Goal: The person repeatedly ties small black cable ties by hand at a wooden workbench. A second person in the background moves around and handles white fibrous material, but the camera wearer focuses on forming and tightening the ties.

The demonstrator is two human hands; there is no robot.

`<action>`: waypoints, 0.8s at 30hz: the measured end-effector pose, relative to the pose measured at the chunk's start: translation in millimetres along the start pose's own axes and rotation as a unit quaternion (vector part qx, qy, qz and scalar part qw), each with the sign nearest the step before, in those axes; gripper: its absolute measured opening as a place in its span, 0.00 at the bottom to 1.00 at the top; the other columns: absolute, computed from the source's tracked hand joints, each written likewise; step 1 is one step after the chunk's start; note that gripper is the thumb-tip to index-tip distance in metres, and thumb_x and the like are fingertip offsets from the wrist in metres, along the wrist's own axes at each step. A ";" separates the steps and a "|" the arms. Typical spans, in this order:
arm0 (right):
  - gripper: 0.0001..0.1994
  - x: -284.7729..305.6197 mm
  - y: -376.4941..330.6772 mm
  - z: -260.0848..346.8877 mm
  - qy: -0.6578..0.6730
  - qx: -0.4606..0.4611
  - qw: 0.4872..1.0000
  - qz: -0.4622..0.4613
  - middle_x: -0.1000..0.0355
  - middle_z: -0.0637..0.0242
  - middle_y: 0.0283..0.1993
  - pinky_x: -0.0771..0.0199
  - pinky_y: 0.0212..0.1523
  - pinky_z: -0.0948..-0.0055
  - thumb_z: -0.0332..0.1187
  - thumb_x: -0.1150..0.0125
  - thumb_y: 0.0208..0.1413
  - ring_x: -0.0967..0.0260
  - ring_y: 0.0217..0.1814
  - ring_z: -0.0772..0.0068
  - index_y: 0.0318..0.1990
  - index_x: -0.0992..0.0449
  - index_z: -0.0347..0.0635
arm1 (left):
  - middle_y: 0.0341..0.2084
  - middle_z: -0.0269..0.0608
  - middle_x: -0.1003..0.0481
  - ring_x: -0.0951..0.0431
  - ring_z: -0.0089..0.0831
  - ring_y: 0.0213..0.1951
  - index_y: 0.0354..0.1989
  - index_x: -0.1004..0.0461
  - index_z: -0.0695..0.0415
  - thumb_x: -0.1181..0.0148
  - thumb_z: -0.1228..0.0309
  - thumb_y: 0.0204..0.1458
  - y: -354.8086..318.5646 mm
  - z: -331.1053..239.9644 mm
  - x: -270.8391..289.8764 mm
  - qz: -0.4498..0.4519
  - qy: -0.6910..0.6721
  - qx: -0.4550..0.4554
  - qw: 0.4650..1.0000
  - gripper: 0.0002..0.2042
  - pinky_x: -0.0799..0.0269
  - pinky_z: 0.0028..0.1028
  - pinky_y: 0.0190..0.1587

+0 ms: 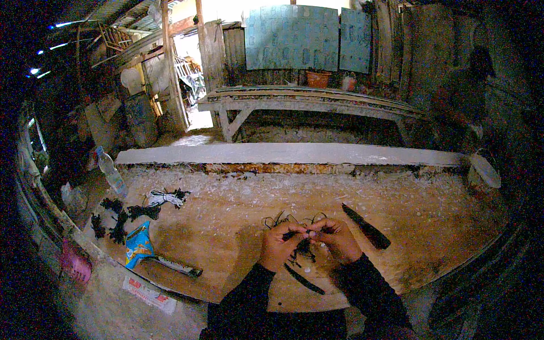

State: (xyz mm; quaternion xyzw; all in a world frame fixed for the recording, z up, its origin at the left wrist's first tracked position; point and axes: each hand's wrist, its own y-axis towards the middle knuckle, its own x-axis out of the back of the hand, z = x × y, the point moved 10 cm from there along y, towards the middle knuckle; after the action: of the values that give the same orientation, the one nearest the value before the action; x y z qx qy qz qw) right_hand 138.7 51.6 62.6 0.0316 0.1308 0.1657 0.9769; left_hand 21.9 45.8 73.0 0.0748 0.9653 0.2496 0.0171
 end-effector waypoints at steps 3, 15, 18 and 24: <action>0.06 -0.2 1.6 -1.6 -0.023 0.009 0.999 0.023 0.29 0.68 0.31 0.32 0.33 0.79 0.23 0.42 0.44 0.33 0.31 0.78 0.32 0.27 0.39 | 0.27 0.34 0.27 0.28 0.22 0.29 0.29 0.28 0.60 0.42 0.73 0.45 0.5 -9.1 -0.8 0.000 0.040 -0.046 0.998 0.05 0.32 0.20 0.32; 0.04 -7.9 -3.2 -0.3 0.085 -0.017 0.995 0.044 0.32 0.69 0.28 0.33 0.32 0.80 0.23 0.42 0.44 0.34 0.28 0.78 0.29 0.29 0.39 | 0.30 0.33 0.28 0.29 0.20 0.25 0.36 0.30 0.59 0.45 0.71 0.48 0.2 12.3 -9.1 0.038 -0.109 0.077 0.990 0.08 0.32 0.18 0.21; 0.04 -11.3 -5.4 2.8 0.078 0.003 0.996 0.051 0.32 0.69 0.27 0.33 0.31 0.80 0.22 0.42 0.43 0.34 0.27 0.77 0.28 0.30 0.39 | 0.32 0.35 0.27 0.29 0.20 0.24 0.36 0.28 0.59 0.45 0.72 0.48 -0.3 6.0 -8.4 0.054 -0.042 0.064 0.996 0.08 0.32 0.19 0.21; 0.04 0.4 -3.0 -9.2 0.083 -0.038 0.996 0.010 0.31 0.67 0.27 0.32 0.29 0.79 0.23 0.41 0.43 0.33 0.26 0.76 0.28 0.30 0.38 | 0.29 0.36 0.26 0.28 0.21 0.27 0.33 0.27 0.60 0.44 0.72 0.47 -2.4 4.1 -5.1 0.020 -0.014 0.048 0.999 0.06 0.31 0.19 0.24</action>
State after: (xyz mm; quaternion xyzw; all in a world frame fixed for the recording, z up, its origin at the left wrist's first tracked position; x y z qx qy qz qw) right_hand 137.6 49.1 53.3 -0.0185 0.2051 0.1829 0.9613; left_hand 26.8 44.9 68.3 0.0983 0.9741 0.2025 0.0225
